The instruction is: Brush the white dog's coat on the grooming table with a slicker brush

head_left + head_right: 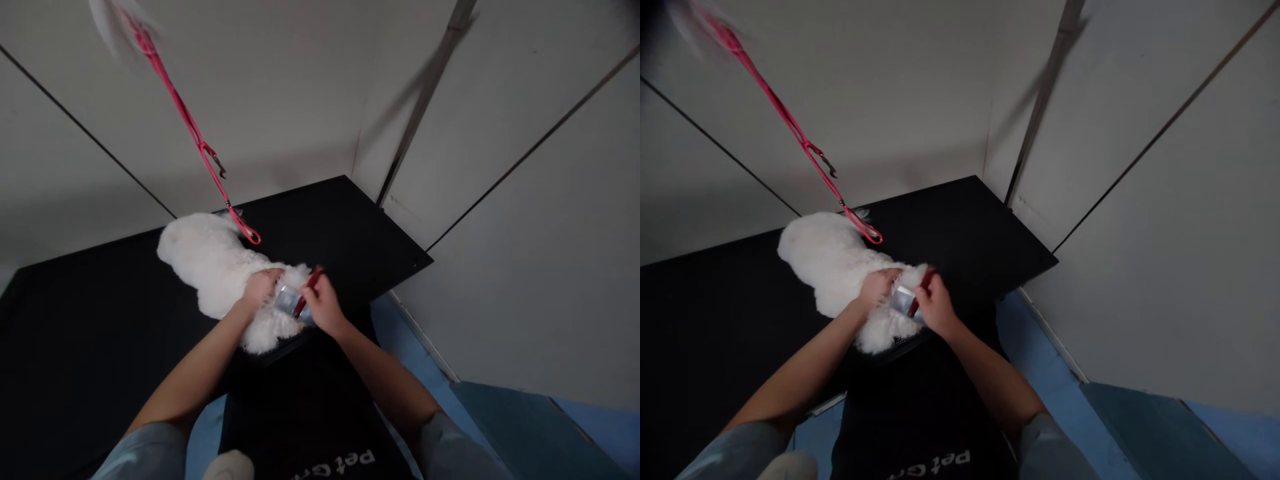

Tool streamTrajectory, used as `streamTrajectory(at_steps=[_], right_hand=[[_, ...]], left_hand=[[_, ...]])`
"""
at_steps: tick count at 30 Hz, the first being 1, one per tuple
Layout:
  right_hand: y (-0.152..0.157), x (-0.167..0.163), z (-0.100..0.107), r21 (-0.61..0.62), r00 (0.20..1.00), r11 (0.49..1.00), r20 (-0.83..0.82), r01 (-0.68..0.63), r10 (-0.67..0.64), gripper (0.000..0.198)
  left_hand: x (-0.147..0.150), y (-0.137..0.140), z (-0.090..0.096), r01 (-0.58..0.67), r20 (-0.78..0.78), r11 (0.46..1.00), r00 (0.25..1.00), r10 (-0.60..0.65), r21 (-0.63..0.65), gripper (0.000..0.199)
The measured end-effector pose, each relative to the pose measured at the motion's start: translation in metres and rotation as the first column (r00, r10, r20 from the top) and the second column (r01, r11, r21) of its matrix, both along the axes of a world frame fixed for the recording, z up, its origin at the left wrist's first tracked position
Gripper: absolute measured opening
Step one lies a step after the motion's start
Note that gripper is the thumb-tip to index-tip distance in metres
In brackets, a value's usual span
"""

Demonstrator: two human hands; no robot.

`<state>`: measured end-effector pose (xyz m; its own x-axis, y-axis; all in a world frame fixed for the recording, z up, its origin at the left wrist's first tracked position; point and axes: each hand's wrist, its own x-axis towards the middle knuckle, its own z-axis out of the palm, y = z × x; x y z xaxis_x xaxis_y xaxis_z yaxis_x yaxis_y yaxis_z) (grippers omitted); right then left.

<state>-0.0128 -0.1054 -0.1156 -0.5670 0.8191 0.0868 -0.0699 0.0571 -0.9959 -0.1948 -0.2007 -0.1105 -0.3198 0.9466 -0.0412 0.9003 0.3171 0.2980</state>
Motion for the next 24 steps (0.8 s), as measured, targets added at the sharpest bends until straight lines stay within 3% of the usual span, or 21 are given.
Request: streamTrajectory(at_steps=[2, 5, 6, 8, 10, 11, 14, 15, 17, 19, 20, 22, 24], right_hand=[[0.0, -0.002, -0.001, -0.08, 0.999, 0.997, 0.034, -0.017, 0.02, 0.017], [0.001, -0.001, -0.002, -0.06, 0.965, 0.963, 0.016, 0.262, -0.261, 0.021], [0.0, -0.001, -0.002, -0.036, 0.958, 0.957, -0.008, 0.287, -0.288, 0.022], [-0.003, -0.003, -0.004, -0.031, 0.989, 0.989, -0.033, 0.142, -0.143, 0.021], [-0.004, -0.005, -0.006, -0.1, 0.999, 0.994, -0.018, -0.034, 0.033, 0.017], [-0.003, -0.005, -0.007, -0.133, 1.0, 0.991, -0.009, -0.026, 0.024, 0.017], [0.004, 0.0, -0.008, -0.093, 0.951, 0.949, -0.038, 0.302, -0.306, 0.02], [0.004, 0.002, -0.008, -0.053, 0.935, 0.937, -0.068, 0.345, -0.348, 0.021], [0.001, 0.005, -0.009, -0.005, 0.976, 0.98, -0.093, 0.2, -0.199, 0.022], [-0.005, 0.005, -0.012, -0.065, 0.998, 0.998, -0.058, -0.009, 0.005, 0.021], [-0.006, 0.004, -0.013, -0.113, 0.999, 0.993, -0.044, -0.021, 0.017, 0.02], [-0.007, 0.002, -0.015, -0.16, 0.988, 0.978, -0.048, 0.138, -0.147, 0.022], [-0.007, 0.001, -0.017, -0.131, 0.959, 0.958, -0.084, 0.257, -0.269, 0.024]], left_hand=[[0.001, -0.002, -0.001, -0.006, 0.01, 1.0, 1.0, 0.006, 0.008, 0.027], [-0.001, -0.006, -0.006, -0.001, 0.043, 0.999, 0.999, -0.001, 0.048, 0.027], [-0.002, -0.006, -0.009, -0.006, 0.048, 0.998, 0.999, 0.003, 0.06, 0.028], [-0.005, -0.006, -0.015, -0.024, 0.047, 0.997, 0.999, 0.021, 0.069, 0.029], [-0.008, -0.006, -0.021, -0.014, 0.052, 0.994, 0.999, 0.008, 0.111, 0.029], [-0.009, -0.007, -0.023, 0.01, 0.067, 0.988, 0.998, -0.021, 0.156, 0.029], [-0.015, -0.016, -0.021, 0.12, 0.176, 0.947, 0.968, -0.178, 0.299, 0.033], [-0.016, -0.021, -0.019, 0.151, 0.217, 0.936, 0.95, -0.226, 0.317, 0.034], [-0.019, -0.03, -0.011, 0.233, 0.264, 0.928, 0.913, -0.312, 0.291, 0.036], [-0.021, -0.036, -0.004, 0.341, 0.235, 0.913, 0.89, -0.39, 0.222, 0.034], [-0.023, -0.038, -0.002, 0.387, 0.199, 0.903, 0.885, -0.42, 0.188, 0.035], [-0.026, -0.039, -0.001, 0.429, 0.118, 0.893, 0.888, -0.444, 0.136, 0.047], [-0.028, -0.039, -0.004, 0.44, 0.05, 0.892, 0.893, -0.447, 0.101, 0.058]])
